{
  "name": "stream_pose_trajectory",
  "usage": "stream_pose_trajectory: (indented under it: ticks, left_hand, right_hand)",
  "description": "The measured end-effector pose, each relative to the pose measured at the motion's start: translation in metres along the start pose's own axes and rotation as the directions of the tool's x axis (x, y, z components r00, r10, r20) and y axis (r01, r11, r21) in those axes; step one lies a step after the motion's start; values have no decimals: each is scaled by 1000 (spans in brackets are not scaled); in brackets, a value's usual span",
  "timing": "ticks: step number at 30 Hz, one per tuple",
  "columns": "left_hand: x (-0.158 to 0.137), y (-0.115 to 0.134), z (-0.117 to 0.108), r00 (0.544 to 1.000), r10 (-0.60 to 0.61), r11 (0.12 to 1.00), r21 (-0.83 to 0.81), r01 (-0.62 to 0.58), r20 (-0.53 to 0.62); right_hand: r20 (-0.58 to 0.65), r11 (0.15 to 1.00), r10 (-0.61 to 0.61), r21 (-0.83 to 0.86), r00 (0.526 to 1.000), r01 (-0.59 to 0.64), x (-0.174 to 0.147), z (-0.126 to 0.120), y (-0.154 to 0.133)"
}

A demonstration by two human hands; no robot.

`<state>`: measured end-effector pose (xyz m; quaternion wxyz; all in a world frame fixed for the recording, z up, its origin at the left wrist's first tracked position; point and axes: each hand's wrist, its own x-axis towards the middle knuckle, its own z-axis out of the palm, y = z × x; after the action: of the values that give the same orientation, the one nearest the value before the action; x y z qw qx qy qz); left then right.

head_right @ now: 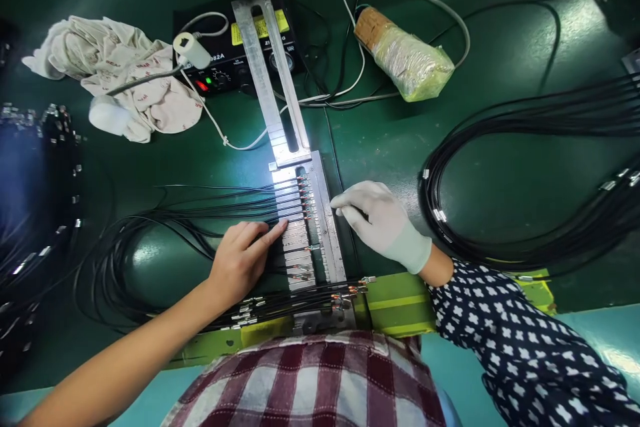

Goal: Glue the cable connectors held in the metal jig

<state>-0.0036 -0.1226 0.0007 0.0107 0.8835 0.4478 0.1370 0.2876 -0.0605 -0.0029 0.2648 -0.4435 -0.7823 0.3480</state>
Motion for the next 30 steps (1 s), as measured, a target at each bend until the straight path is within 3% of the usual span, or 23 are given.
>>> stream_pose_trajectory:
  ticks: [7, 10, 13, 17, 20, 30]
  left_hand:
    - [-5, 6, -11, 995, -83, 969, -227, 94, 60]
    - [-8, 13, -17, 989, -71, 931, -347, 111, 127]
    - [-8, 13, -14, 991, -72, 890, -441, 114, 111]
    - [1, 5, -5, 999, -19, 961, -276, 10, -30]
    - [8, -2, 0, 996, 60, 987, -148, -69, -66]
    - [14, -13, 0, 994, 111, 951, -289, -110, -12]
  right_hand:
    - [-18, 1000, -23, 1, 1000, 23, 2, 0, -2]
    - [-14, 999, -44, -1, 999, 44, 2, 0, -2]
    - [-22, 999, -45, -4, 999, 45, 2, 0, -2]
    - [-17, 1000, -28, -13, 999, 28, 2, 0, -2]
    - [-9, 1000, -23, -21, 1000, 23, 3, 0, -2]
    - [16, 1000, -10, -28, 1000, 11, 2, 0, -2]
